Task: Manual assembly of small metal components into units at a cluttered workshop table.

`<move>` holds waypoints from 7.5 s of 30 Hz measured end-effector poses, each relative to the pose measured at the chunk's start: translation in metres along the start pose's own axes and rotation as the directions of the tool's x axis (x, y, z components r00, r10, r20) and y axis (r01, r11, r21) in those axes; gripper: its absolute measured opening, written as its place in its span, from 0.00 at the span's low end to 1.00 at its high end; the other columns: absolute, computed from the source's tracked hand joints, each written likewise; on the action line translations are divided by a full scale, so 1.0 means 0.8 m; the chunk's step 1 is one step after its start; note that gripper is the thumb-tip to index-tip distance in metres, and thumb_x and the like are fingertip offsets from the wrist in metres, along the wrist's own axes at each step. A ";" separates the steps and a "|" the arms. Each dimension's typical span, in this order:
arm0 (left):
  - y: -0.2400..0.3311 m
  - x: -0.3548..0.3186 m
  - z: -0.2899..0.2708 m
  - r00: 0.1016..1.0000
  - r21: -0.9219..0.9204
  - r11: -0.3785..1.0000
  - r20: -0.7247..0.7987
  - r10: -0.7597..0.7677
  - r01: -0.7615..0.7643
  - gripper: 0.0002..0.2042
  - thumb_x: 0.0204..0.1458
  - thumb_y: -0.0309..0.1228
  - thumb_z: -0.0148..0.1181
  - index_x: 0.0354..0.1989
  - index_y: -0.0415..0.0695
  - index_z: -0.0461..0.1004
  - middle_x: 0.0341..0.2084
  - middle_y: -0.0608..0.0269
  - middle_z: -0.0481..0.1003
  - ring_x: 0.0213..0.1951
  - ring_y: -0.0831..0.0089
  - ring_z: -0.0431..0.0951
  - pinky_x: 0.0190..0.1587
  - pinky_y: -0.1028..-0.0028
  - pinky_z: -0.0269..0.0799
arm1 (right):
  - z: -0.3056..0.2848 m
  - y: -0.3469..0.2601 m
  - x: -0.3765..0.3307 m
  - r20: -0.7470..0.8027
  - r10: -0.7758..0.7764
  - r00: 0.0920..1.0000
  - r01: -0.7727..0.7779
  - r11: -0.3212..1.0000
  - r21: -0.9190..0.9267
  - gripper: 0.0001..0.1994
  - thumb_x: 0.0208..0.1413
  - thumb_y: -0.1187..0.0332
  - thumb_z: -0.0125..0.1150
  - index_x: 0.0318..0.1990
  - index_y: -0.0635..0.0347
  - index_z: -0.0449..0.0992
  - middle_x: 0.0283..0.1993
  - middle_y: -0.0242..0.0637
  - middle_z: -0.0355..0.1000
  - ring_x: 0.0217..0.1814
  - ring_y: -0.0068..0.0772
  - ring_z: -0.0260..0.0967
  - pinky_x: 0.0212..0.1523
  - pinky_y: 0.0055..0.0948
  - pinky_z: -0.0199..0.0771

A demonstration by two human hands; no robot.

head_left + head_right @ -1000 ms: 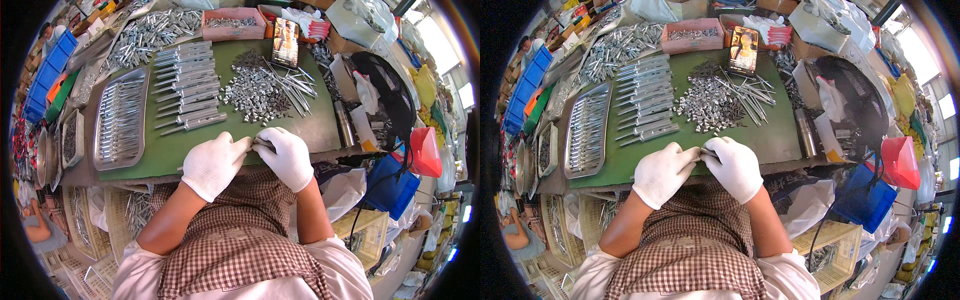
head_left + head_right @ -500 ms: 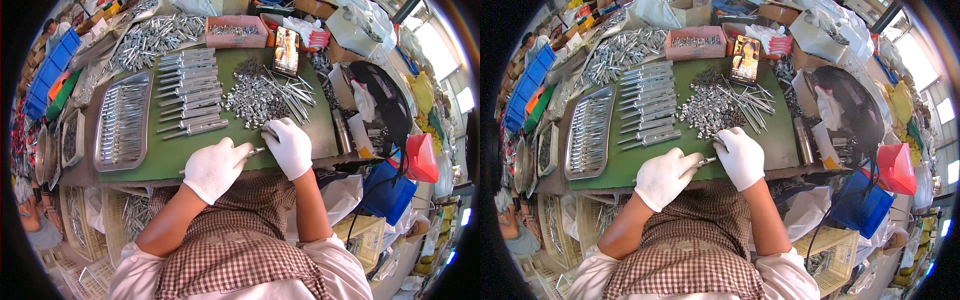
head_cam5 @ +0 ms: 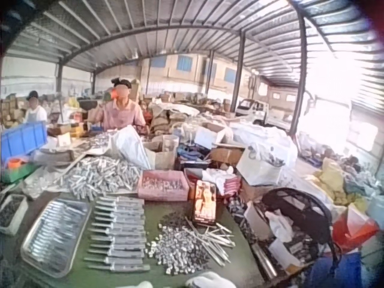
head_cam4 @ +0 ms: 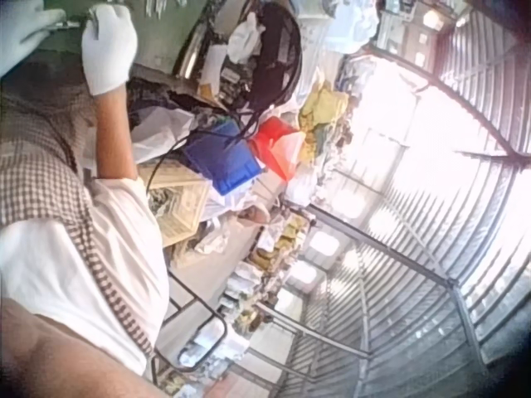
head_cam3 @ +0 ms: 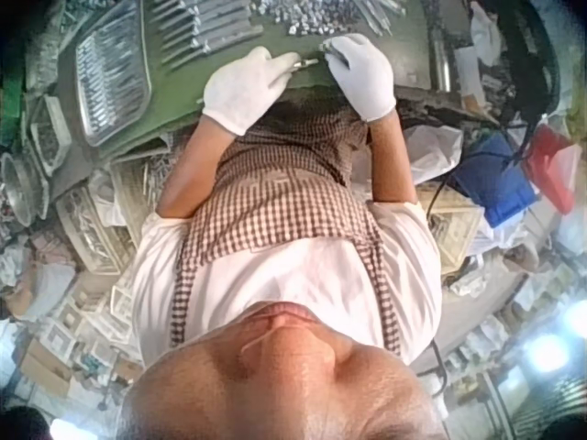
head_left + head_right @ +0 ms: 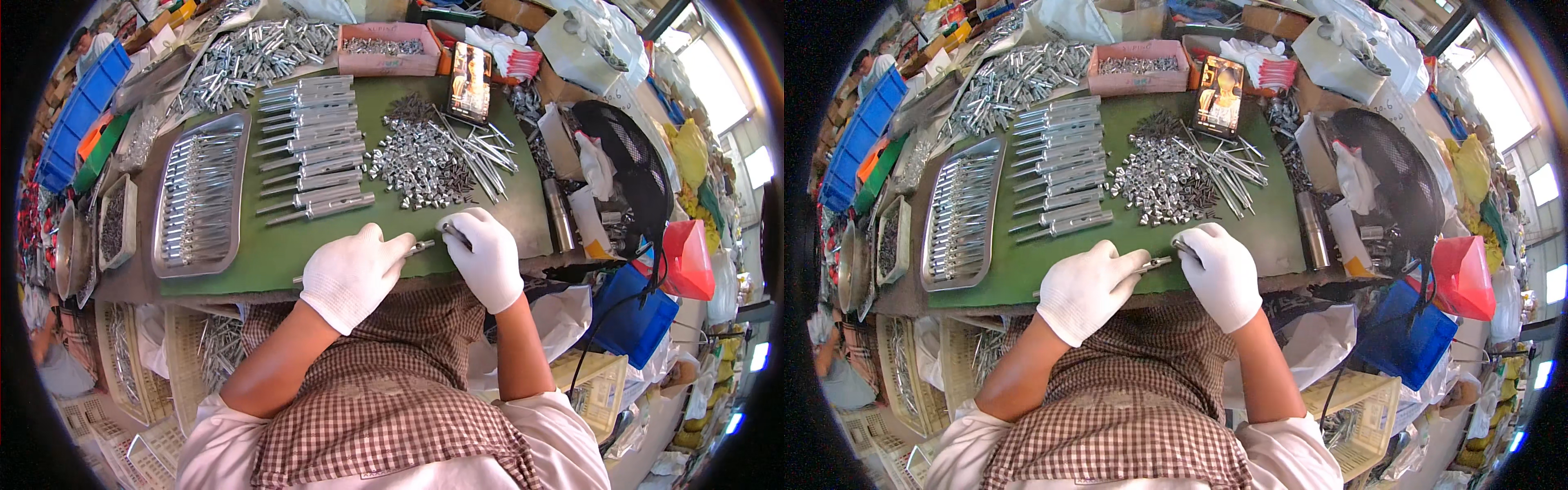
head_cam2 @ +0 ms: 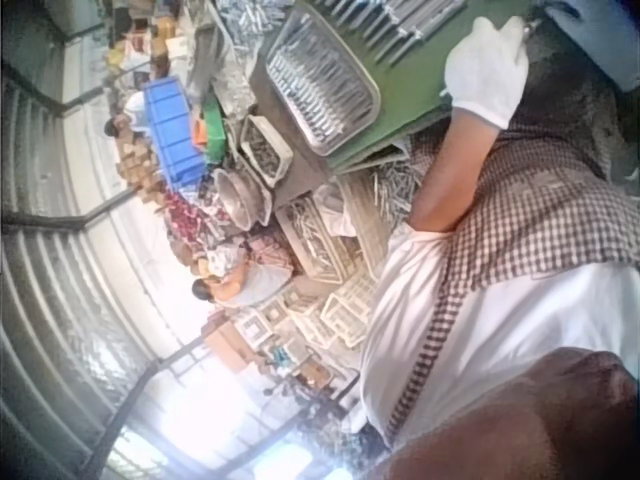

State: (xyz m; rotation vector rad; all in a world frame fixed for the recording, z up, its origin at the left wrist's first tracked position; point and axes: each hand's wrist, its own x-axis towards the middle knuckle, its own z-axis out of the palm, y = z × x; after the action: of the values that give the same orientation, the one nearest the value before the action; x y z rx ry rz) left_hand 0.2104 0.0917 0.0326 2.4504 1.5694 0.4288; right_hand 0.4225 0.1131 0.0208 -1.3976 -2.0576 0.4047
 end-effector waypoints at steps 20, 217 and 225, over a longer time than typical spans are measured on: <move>-0.005 -0.004 0.007 1.000 -0.039 0.999 0.017 0.022 -0.021 0.11 0.57 0.40 0.60 0.48 0.63 0.79 0.26 0.61 0.68 0.24 0.59 0.75 0.27 0.61 0.73 | 0.007 -0.030 0.006 0.138 -0.016 0.990 -0.003 0.991 0.134 0.09 0.50 0.75 0.62 0.40 0.58 0.74 0.35 0.45 0.73 0.38 0.53 0.73 0.38 0.43 0.74; -0.005 -0.013 -0.001 0.998 0.015 1.000 -0.057 -0.017 0.018 0.09 0.54 0.38 0.61 0.43 0.60 0.80 0.26 0.63 0.69 0.22 0.61 0.77 0.26 0.63 0.76 | 0.046 -0.011 0.046 0.001 0.025 1.000 -0.023 0.949 -0.313 0.06 0.56 0.65 0.62 0.37 0.54 0.73 0.37 0.41 0.70 0.35 0.47 0.75 0.34 0.44 0.76; -0.006 -0.009 -0.004 0.999 0.020 1.000 -0.042 -0.021 0.022 0.09 0.54 0.38 0.61 0.43 0.60 0.79 0.26 0.63 0.70 0.23 0.60 0.77 0.26 0.63 0.76 | 0.033 -0.005 0.045 -0.147 0.001 0.989 -0.026 0.985 -0.172 0.03 0.56 0.68 0.62 0.37 0.53 0.77 0.38 0.39 0.73 0.36 0.48 0.75 0.36 0.43 0.76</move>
State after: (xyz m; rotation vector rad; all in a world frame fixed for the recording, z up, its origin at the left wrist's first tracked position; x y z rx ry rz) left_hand 0.2026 0.0873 0.0329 2.4526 1.6222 0.4655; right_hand 0.3938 0.1471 0.0142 -1.4964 -2.0021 0.1256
